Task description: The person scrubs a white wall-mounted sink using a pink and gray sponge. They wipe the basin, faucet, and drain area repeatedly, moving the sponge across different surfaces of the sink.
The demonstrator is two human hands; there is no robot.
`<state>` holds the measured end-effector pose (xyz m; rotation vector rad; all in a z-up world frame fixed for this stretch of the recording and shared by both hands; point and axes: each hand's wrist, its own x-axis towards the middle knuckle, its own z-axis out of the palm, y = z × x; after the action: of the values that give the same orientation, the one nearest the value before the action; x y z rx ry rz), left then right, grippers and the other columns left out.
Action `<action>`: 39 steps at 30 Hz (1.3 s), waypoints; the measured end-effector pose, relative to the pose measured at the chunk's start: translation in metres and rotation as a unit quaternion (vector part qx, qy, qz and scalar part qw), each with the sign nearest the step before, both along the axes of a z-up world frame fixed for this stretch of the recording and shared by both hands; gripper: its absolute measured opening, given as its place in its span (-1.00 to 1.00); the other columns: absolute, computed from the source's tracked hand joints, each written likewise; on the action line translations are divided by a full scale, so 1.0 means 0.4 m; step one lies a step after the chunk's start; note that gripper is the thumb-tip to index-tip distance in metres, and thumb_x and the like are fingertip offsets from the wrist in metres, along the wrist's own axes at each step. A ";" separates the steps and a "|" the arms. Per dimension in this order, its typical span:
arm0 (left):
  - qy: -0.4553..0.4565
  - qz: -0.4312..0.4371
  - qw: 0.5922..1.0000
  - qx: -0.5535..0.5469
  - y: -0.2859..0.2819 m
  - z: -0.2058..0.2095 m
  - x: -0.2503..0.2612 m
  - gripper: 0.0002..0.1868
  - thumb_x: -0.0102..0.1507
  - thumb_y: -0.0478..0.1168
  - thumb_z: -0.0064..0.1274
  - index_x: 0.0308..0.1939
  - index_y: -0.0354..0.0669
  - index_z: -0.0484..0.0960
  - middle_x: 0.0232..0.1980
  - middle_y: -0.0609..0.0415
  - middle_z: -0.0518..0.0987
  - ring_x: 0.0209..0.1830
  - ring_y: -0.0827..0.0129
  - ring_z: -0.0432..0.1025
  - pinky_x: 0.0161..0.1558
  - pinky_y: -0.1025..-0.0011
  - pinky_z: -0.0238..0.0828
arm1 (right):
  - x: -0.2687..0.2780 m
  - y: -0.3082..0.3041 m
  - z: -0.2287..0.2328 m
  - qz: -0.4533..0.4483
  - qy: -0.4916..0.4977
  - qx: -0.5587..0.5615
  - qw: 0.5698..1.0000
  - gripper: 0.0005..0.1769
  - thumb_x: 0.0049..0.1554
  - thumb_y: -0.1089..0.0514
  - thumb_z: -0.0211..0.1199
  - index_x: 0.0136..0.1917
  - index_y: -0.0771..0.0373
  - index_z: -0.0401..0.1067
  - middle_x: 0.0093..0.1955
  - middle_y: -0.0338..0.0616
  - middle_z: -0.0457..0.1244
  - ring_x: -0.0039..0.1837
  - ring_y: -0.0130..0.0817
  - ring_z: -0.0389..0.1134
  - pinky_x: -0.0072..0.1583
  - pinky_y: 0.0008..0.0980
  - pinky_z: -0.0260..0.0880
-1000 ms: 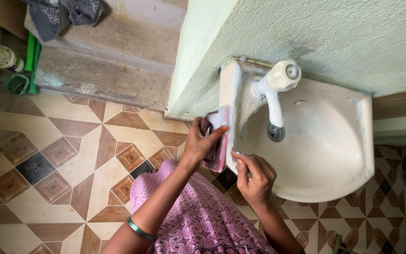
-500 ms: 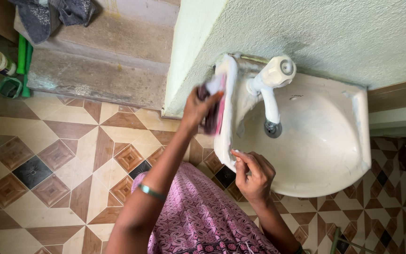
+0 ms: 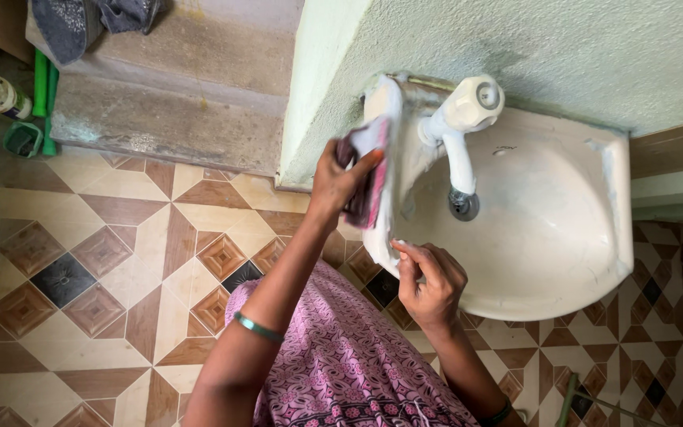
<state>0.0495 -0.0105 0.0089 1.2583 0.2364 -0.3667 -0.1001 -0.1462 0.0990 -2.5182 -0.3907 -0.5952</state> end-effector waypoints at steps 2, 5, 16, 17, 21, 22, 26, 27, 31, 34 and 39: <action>0.057 0.006 0.998 -0.029 0.005 -0.029 -0.054 0.00 -0.01 0.23 0.36 0.30 -0.35 0.37 -0.01 -0.19 0.63 -0.07 0.09 0.61 0.07 0.18 0.54 | -0.003 -0.001 0.006 -0.003 0.000 -0.007 1.000 -0.81 0.14 0.40 0.24 0.02 0.28 0.56 -0.28 -0.19 0.35 -0.28 -0.39 0.36 -0.20 -0.40 0.33; 0.142 -0.008 0.987 -0.077 0.027 -0.015 -0.187 0.01 -0.03 0.15 0.33 0.39 -0.20 0.30 0.09 -0.19 0.56 0.00 0.11 0.53 0.02 0.10 0.52 | -0.003 0.002 0.007 0.002 -0.011 -0.014 1.000 -0.81 0.12 0.39 0.25 0.00 0.26 0.57 -0.27 -0.17 0.35 -0.28 -0.36 0.35 -0.19 -0.37 0.33; 0.037 -0.015 0.999 0.004 0.001 0.046 -0.022 -0.19 0.00 0.15 0.33 0.16 -0.28 0.44 -0.18 -0.10 0.64 -0.32 0.17 0.60 -0.24 0.33 0.61 | -0.008 -0.014 -0.013 0.013 -0.024 -0.021 0.999 -0.83 0.15 0.37 0.25 0.01 0.25 0.56 -0.25 -0.19 0.37 -0.25 -0.39 0.38 -0.18 -0.39 0.35; 0.037 -0.006 0.999 -0.032 0.005 0.022 -0.013 -0.19 0.00 0.16 0.32 0.14 -0.30 0.45 -0.21 -0.14 0.64 -0.35 0.14 0.59 -0.26 0.32 0.61 | -0.010 -0.015 -0.016 0.014 -0.024 -0.025 0.999 -0.83 0.14 0.37 0.25 0.00 0.25 0.56 -0.25 -0.19 0.37 -0.26 -0.40 0.37 -0.19 -0.40 0.35; -0.013 0.005 0.999 -0.037 0.011 -0.036 -0.061 -0.17 0.02 0.18 0.39 0.12 -0.36 0.46 -0.13 -0.03 0.63 -0.20 0.31 0.55 -0.17 0.36 0.55 | -0.007 -0.025 -0.041 0.015 -0.021 -0.034 0.999 -0.83 0.12 0.38 0.25 -0.04 0.22 0.58 -0.30 -0.22 0.37 -0.31 -0.46 0.35 -0.25 -0.43 0.32; -0.027 -0.002 1.000 -0.012 0.016 -0.033 -0.067 -0.19 0.04 0.18 0.39 0.10 -0.37 0.48 -0.13 -0.03 0.64 -0.19 0.33 0.55 -0.14 0.37 0.54 | -0.004 -0.026 -0.045 0.017 -0.027 -0.039 0.999 -0.83 0.12 0.38 0.27 -0.03 0.22 0.58 -0.30 -0.23 0.37 -0.32 -0.46 0.35 -0.26 -0.44 0.31; -0.099 -0.009 0.993 0.060 0.001 0.011 -0.005 -0.21 0.02 0.16 0.40 0.09 -0.31 0.46 -0.22 0.00 0.59 -0.27 0.37 0.53 -0.21 0.38 0.56 | -0.001 -0.016 -0.031 0.020 -0.047 -0.058 0.997 -0.79 0.10 0.40 0.29 0.00 0.21 0.57 -0.31 -0.24 0.34 -0.30 -0.42 0.34 -0.23 -0.40 0.32; -0.092 -0.004 0.994 0.052 -0.006 0.016 0.042 -0.23 0.03 0.16 0.40 0.05 -0.32 0.46 -0.23 0.01 0.59 -0.29 0.38 0.53 -0.23 0.39 0.57 | -0.004 -0.013 -0.021 0.018 -0.050 -0.063 0.997 -0.76 0.09 0.41 0.29 0.01 0.20 0.57 -0.31 -0.24 0.33 -0.29 -0.40 0.33 -0.22 -0.37 0.33; -0.062 0.017 0.998 0.016 -0.020 0.000 0.147 -0.30 0.07 0.14 0.39 -0.02 -0.33 0.48 -0.24 0.06 0.60 -0.34 0.41 0.52 -0.28 0.44 0.54 | 0.004 -0.002 0.004 0.016 -0.041 -0.069 0.997 -0.72 0.06 0.43 0.29 0.03 0.19 0.56 -0.31 -0.25 0.31 -0.29 -0.38 0.32 -0.21 -0.35 0.33; -0.023 0.028 0.999 -0.026 -0.015 -0.034 0.103 -0.32 0.08 0.12 0.39 0.01 -0.33 0.50 -0.24 0.07 0.58 -0.35 0.42 0.48 -0.33 0.44 0.49 | 0.000 0.003 0.013 0.018 -0.043 -0.069 0.997 -0.71 0.06 0.43 0.29 0.03 0.18 0.57 -0.31 -0.25 0.30 -0.29 -0.36 0.32 -0.19 -0.33 0.33; 0.131 -0.025 0.990 -0.048 0.032 0.027 -0.131 -0.14 0.02 0.14 0.30 0.34 0.02 0.36 0.05 0.04 0.55 -0.05 0.34 0.49 -0.06 0.19 0.50 | -0.004 -0.008 0.000 0.033 -0.041 -0.064 0.997 -0.70 0.07 0.43 0.29 0.05 0.18 0.58 -0.30 -0.26 0.32 -0.29 -0.39 0.33 -0.19 -0.34 0.36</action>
<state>-0.0028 0.0022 0.0197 1.1208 0.4059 -0.5819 -0.1018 -0.1494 0.0990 -2.5968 -0.5562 -0.6674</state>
